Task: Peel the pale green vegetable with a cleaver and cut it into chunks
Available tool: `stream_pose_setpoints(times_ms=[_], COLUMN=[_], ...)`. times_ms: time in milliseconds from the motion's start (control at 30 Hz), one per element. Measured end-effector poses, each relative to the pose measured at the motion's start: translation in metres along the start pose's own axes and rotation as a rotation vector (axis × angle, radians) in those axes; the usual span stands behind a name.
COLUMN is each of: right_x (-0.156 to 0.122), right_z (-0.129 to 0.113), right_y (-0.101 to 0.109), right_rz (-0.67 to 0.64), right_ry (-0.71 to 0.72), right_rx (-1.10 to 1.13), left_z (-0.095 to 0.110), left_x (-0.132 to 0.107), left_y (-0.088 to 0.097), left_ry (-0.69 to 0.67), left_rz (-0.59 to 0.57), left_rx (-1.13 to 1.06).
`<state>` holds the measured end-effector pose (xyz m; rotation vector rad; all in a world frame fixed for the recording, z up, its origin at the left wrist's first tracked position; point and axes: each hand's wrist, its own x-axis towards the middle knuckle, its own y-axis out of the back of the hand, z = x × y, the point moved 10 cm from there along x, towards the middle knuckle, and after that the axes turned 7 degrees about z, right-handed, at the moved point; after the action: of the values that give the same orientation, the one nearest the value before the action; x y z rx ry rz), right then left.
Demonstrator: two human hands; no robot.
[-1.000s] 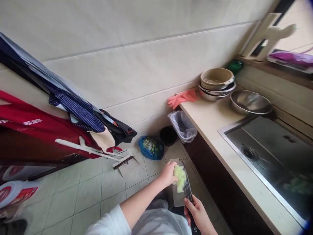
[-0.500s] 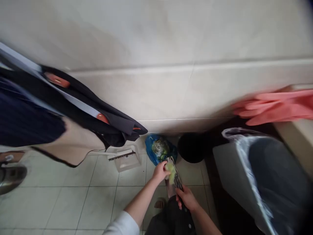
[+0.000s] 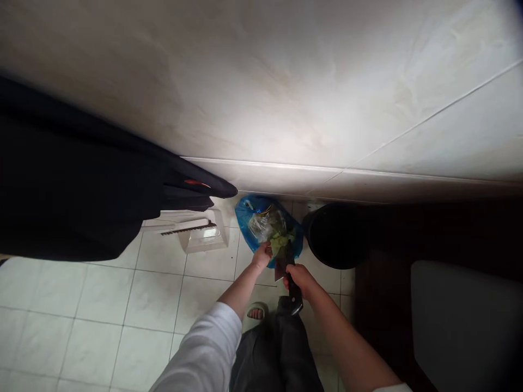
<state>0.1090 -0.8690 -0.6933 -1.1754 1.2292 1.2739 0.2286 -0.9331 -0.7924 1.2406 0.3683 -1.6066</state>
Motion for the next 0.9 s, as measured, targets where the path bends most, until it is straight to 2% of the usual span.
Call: stream_pose_setpoints(times_ms=[200, 333, 500, 633, 700, 767, 833, 900], right_x=[-0.003, -0.017, -0.066, -0.124, -0.156, -0.187, -0.216, -0.245], right_z=[-0.002, -0.002, 0.005, 0.024, 0.04, 0.06, 0.083, 0.098], right_y=[0.016, 0.018, 0.019, 0.025, 0.029, 0.035, 0.041, 0.052], right_rz=[0.005, 0.001, 0.009, 0.047, 0.08, 0.112, 0.107, 0.1], right_ry=[-0.063, -0.052, 0.026, 0.054, 0.059, 0.064, 0.064, 0.112], right_rx=[0.0, 0.004, 0.046, 0.052, 0.04, 0.027, 0.021, -0.011], left_z=[-0.015, -0.012, 0.009, 0.012, 0.008, 0.0, -0.011, -0.025], left_x=[-0.007, -0.02, -0.022, -0.026, -0.051, -0.095, -0.155, -0.225], left_y=[-0.009, -0.012, -0.014, 0.01, 0.03, 0.05, 0.07, 0.094], left_ry=[-0.007, -0.072, -0.155, -0.1, -0.067, -0.035, 0.004, 0.05], left_rz=[0.029, -0.008, -0.09, -0.051, -0.018, -0.012, -0.021, -0.009], left_rx=[0.043, 0.113, 0.227, 0.318, 0.338, 0.341, 0.328, 0.3])
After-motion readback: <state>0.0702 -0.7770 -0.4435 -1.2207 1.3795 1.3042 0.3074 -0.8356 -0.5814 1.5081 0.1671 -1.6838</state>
